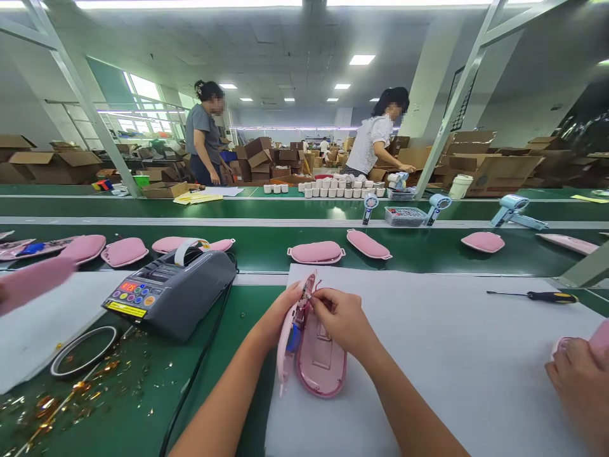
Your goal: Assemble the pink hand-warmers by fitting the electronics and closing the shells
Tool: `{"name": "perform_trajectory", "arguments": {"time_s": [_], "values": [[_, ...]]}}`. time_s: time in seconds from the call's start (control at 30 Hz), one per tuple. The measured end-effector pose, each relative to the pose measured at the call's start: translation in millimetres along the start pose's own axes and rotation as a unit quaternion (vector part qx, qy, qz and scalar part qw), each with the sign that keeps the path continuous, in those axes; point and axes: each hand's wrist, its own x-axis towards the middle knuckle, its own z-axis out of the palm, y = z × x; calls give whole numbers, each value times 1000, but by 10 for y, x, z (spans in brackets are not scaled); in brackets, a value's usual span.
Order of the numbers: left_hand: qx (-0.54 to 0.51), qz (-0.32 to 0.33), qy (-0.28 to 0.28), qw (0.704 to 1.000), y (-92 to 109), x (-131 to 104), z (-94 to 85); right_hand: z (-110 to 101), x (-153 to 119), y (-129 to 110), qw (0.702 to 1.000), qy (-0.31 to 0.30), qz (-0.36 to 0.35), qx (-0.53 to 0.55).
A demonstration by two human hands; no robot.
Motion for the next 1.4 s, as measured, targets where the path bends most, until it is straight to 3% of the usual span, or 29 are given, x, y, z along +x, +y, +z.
{"name": "perform_trajectory", "arguments": {"time_s": [0.47,0.6,0.77,0.87,1.0,1.07,1.13,1.4], "values": [[-15,-14,8,1000,70,-68,134,-84,58,116,991,19,13,135],[-19,-33,31,999,40,-53,79,-83,67,150,993,35,-15,114],[-27,-16,44,999,9,-19,49,27,61,116,991,71,-111,-35],[-25,-4,38,999,35,-25,70,61,35,48,989,65,-128,-34],[-3,-23,-9,1000,70,-40,100,41,31,0,994,-34,-11,100],[-1,-36,-37,999,68,-36,108,21,55,11,977,-71,58,190],[-7,-30,-47,998,57,-29,114,4,86,32,962,-70,102,245],[1,-25,-56,998,73,-44,178,-2,106,42,970,-72,144,183]]}}
